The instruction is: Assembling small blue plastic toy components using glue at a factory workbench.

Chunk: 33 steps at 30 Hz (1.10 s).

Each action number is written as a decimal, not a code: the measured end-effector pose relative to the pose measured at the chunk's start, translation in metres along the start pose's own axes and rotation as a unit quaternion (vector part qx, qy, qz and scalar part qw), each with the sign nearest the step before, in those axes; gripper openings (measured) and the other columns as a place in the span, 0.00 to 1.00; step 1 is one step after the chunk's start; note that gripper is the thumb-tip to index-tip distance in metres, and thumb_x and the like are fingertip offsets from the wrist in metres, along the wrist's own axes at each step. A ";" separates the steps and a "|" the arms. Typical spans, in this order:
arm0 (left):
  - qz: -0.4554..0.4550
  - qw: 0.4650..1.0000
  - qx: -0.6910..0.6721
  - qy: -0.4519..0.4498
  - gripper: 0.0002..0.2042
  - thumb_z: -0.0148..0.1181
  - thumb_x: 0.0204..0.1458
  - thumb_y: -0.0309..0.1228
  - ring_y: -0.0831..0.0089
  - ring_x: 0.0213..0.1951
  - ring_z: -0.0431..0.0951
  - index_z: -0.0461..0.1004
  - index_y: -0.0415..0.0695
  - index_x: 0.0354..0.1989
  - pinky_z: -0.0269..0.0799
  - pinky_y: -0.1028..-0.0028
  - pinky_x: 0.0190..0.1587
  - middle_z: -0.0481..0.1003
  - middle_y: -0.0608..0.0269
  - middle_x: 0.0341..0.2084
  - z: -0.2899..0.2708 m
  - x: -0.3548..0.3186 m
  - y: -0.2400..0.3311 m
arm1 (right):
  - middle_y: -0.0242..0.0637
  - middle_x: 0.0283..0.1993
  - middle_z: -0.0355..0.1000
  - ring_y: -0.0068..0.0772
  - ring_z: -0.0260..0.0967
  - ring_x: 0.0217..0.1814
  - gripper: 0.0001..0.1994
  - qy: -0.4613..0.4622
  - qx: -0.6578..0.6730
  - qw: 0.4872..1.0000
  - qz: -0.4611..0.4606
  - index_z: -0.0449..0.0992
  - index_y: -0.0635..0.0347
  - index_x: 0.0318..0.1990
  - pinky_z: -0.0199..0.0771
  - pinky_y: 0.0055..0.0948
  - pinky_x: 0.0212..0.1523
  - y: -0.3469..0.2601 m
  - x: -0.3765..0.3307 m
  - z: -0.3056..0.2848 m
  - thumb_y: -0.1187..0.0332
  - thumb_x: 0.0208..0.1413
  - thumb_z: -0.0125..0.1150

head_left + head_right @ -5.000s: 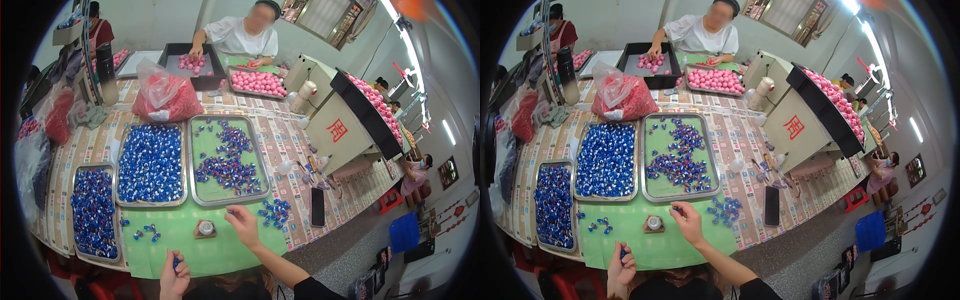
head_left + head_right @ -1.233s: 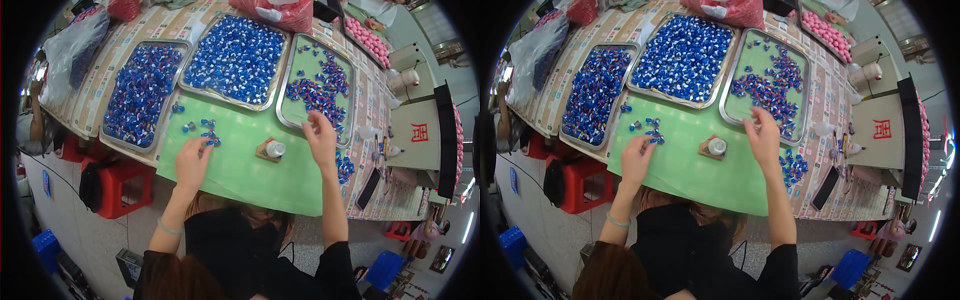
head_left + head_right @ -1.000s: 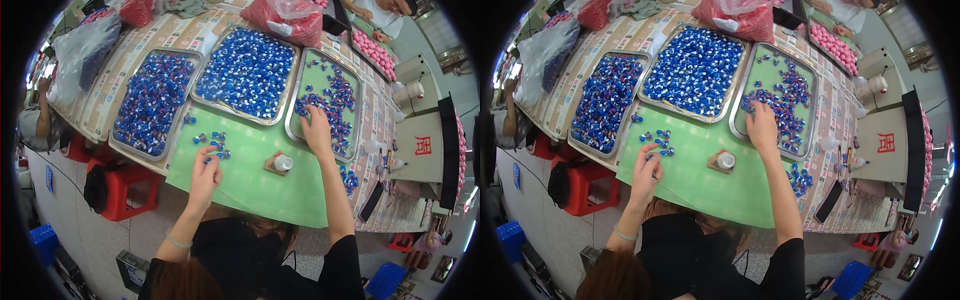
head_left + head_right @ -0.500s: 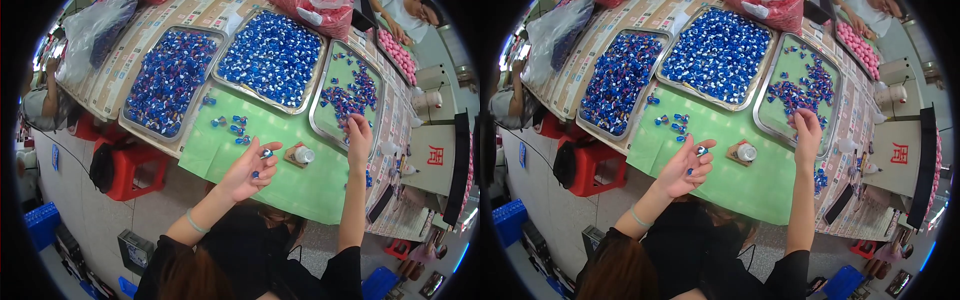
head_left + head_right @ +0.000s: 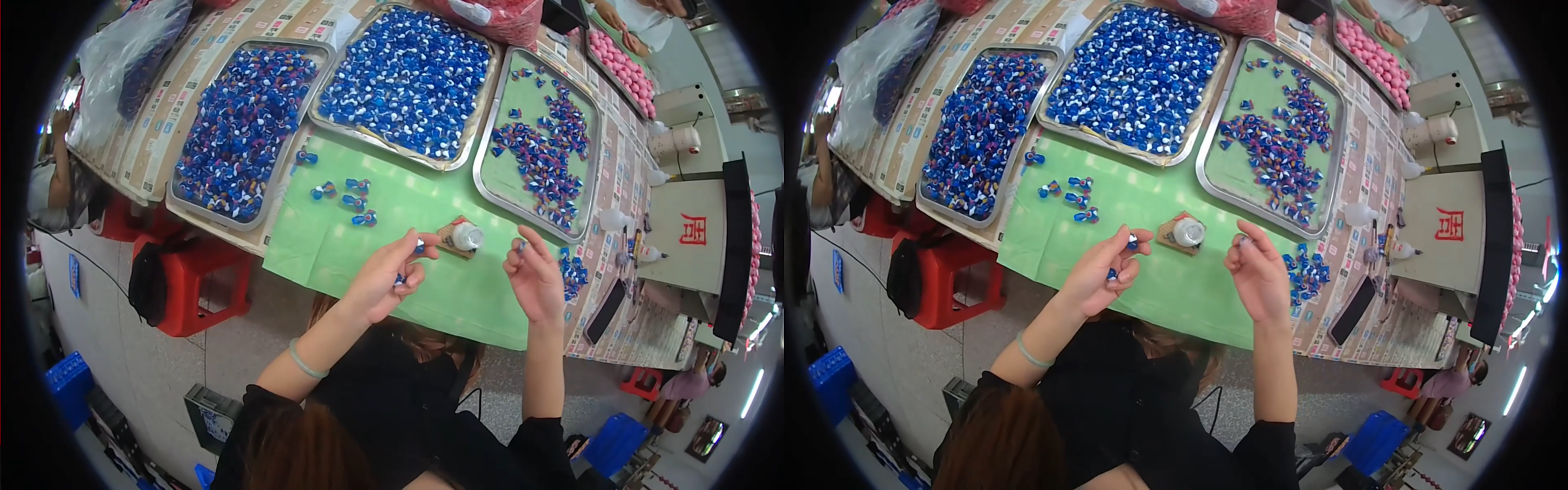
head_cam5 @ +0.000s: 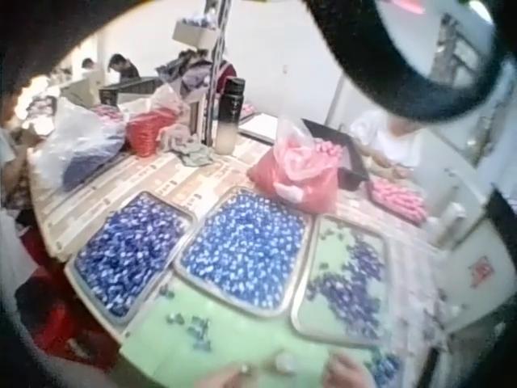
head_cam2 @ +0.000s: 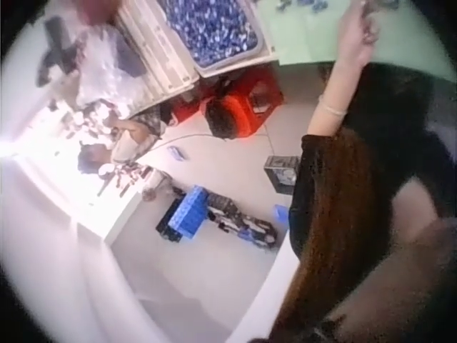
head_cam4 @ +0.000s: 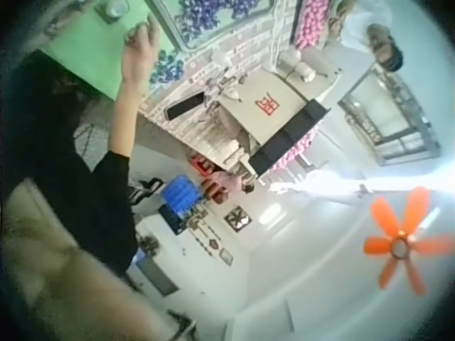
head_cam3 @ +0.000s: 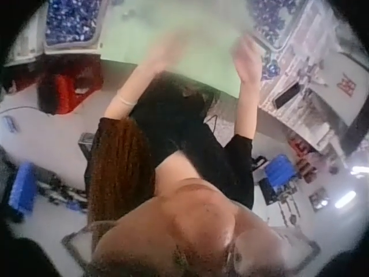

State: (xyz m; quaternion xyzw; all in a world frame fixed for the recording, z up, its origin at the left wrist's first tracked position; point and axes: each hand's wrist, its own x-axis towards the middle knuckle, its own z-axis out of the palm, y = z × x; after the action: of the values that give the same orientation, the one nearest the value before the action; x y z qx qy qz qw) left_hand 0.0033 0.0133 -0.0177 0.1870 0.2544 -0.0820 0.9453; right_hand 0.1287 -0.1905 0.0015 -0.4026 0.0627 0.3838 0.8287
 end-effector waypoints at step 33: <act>0.015 0.998 0.065 -0.014 0.10 0.52 0.52 0.28 0.90 0.16 0.61 0.68 0.41 0.42 0.49 0.88 0.15 0.71 0.71 0.26 0.005 0.000 -0.015 | 0.38 0.37 0.67 0.27 0.66 0.36 0.09 0.013 -0.543 0.808 -0.227 0.72 0.67 0.36 0.66 0.22 0.38 0.017 -0.006 0.061 0.81 0.44 0.55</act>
State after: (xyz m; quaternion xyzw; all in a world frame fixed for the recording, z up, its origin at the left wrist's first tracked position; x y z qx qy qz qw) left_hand 0.0023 -0.0024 -0.0180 0.2511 0.2324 -0.0867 0.9356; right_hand 0.1000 -0.1435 0.0342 -0.7950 -0.2383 0.1507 0.5371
